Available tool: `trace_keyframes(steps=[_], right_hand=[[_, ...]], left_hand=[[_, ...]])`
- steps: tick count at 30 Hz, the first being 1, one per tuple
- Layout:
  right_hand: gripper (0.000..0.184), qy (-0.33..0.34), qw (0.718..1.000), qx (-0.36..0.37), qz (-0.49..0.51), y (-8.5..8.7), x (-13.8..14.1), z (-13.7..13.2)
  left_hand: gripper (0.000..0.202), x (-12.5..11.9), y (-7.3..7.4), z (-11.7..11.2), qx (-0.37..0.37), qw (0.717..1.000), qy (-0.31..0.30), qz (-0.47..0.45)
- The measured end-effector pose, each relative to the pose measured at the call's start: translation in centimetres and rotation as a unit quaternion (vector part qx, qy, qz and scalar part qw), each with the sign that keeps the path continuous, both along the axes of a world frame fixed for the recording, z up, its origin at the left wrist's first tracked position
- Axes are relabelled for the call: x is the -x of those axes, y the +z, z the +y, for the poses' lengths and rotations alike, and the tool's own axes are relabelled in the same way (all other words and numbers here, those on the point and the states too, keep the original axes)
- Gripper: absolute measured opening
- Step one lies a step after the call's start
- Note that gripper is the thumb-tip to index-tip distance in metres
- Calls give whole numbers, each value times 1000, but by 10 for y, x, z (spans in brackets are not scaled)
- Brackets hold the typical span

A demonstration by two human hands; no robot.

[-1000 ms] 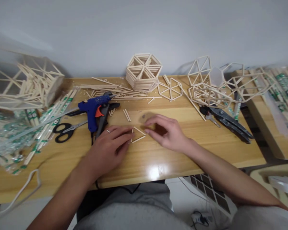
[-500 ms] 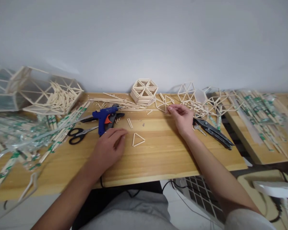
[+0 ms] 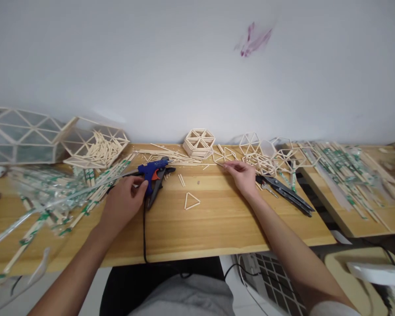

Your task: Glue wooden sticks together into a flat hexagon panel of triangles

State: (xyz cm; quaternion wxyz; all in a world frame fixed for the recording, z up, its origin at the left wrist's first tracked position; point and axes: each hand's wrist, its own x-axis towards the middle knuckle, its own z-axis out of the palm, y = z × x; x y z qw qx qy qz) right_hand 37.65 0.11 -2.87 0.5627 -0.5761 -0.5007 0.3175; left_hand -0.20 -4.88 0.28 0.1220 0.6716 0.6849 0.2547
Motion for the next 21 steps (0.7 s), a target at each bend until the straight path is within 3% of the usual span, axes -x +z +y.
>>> trace_keyframes(steps=[6, 10, 14, 17, 21], right_hand=[[26, 19, 999, 20, 21, 3, 0, -2], [28, 28, 998, 29, 42, 2, -1, 0], [37, 30, 997, 26, 68, 0, -2, 2], [42, 37, 996, 26, 74, -1, -2, 3], [38, 52, 996, 29, 70, -2, -2, 3]], left_hand=[[50, -4, 4, 25, 79, 997, 8, -4], [50, -6, 2, 28, 81, 996, 15, -47], [49, -8, 0, 20, 35, 986, 41, -161], [45, -12, 10, 17, 21, 958, 28, -285], [33, -19, 32, 30, 63, 896, -30, -439]])
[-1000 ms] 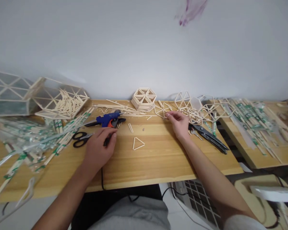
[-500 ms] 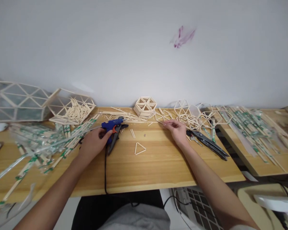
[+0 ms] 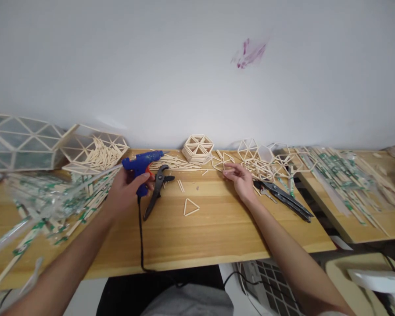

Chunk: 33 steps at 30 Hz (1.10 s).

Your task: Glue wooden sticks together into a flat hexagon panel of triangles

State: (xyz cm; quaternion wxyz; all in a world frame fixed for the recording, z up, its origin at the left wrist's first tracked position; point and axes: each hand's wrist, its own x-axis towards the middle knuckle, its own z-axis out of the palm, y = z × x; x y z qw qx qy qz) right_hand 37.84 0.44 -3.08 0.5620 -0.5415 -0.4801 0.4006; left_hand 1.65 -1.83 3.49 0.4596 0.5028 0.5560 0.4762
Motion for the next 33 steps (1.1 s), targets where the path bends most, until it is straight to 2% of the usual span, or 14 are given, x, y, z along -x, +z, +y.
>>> trace_keyframes(steps=[2, 4, 10, 14, 18, 26, 28, 31, 33], right_hand=[[36, 5, 1000, -2, -1, -1, 0, 0], [37, 8, 1000, -5, -4, -2, 0, 0], [46, 9, 1000, -5, -24, -4, 0, 1], [51, 17, 999, 4, -47, -2, 2, -1], [54, 21, 996, 6, -85, 3, 6, -4], [63, -18, 984, -24, -173, 7, 7, -10], [67, -29, 980, -39, -195, 10, 9, -13], [69, -19, 970, -62, -235, 17, 20, -21], [66, 14, 963, -71, -259, 24, 34, -26]], left_hand=[[23, -2, 6, 10, -3, 998, -49, -33], [17, -5, 6, 19, -17, 997, -71, -33], [18, -9, -20, 18, -75, 996, -45, -12], [23, -2, -32, 11, -98, 988, -81, 86], [33, 4, -35, 7, -135, 964, -112, 199], [31, -6, -32, -7, -206, 910, -220, 283], [33, -7, -33, -7, -208, 912, -202, 290], [38, -5, -35, -2, -203, 926, -120, 294], [41, -3, -37, 3, -202, 931, -67, 297]])
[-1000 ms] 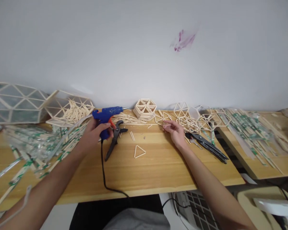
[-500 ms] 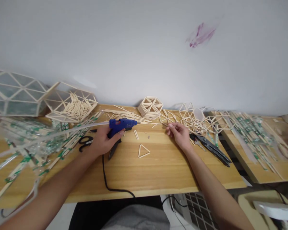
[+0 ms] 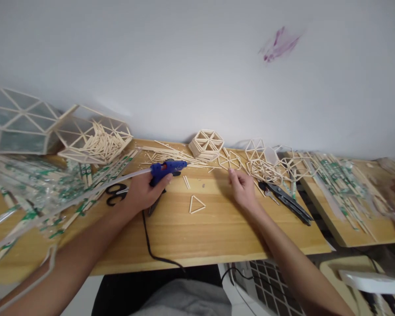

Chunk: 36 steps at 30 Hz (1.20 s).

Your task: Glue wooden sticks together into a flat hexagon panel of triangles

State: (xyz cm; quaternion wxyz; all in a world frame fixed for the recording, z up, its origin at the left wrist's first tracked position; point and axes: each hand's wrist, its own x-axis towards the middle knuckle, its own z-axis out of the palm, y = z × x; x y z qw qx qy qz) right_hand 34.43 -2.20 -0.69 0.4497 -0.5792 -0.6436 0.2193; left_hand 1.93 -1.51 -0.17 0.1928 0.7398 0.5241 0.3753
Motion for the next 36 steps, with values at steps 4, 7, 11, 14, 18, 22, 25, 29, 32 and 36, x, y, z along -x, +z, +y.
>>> trace_keyframes(steps=[4, 7, 11, 14, 18, 22, 25, 29, 32, 36], right_hand=[[49, 117, 987, 15, -112, 9, 39, 2], [35, 150, 972, 35, -176, 10, 65, 15], [20, 204, 955, 90, -196, 6, 82, 34], [18, 255, 940, 127, -188, 3, 85, 40], [18, 259, 937, 146, -182, 2, 87, 40], [20, 240, 940, 159, -183, 3, 89, 36], [19, 223, 941, 161, -195, 6, 89, 34], [19, 218, 938, 157, -217, 9, 90, 31], [21, 219, 937, 151, -226, 11, 91, 29], [17, 218, 940, 132, -228, 10, 90, 25]], left_hand=[[40, 5, -2, 10, -36, 998, 45, 4], [41, 7, -3, 13, -48, 997, 55, 6], [42, 6, -2, 13, -39, 998, 56, 2], [39, 7, -2, 12, -40, 998, 52, -2], [37, 7, -4, 12, -38, 998, 43, -12], [38, 6, -7, 12, -41, 998, 44, -12], [39, 6, -8, 12, -47, 998, 47, -5], [39, 5, -8, 12, -32, 999, 43, -5], [38, 5, -7, 12, -30, 999, 41, -11], [37, 5, -7, 12, -17, 999, 41, -18]])
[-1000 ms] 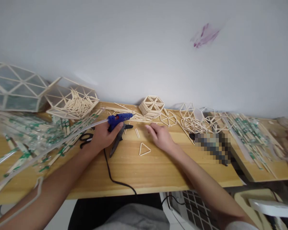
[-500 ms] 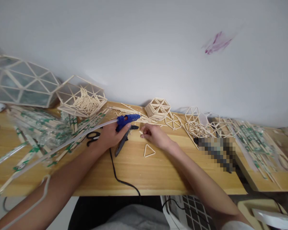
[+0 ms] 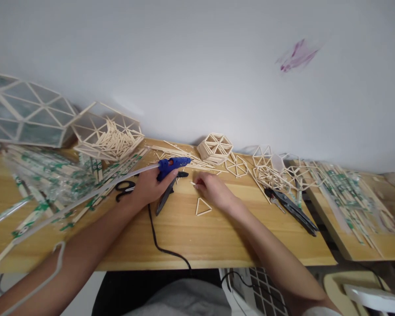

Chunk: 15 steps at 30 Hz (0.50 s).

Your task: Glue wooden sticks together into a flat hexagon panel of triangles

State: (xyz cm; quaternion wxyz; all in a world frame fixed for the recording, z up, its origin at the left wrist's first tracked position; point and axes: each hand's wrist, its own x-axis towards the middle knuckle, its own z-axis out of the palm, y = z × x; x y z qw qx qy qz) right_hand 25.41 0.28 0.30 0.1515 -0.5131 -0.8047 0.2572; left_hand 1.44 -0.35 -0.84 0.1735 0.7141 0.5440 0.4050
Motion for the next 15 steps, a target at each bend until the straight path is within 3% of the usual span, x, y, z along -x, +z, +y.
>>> trace_keyframes(steps=[3, 6, 11, 15], right_hand=[[11, -6, 999, -26, 27, -5, -8, -1], [7, -30, 991, -63, 118, -14, -21, -2], [20, -113, 959, -62, 253, -32, -27, -6], [28, -114, 953, -38, 277, -39, -20, -8]], left_hand=[[38, 1, 0, 1, 6, 1000, -6, -4], [39, 1, -1, 1, 18, 999, -35, -18], [40, 0, -2, 1, 73, 992, -85, -52], [43, -2, -2, 0, 91, 990, -94, -45]])
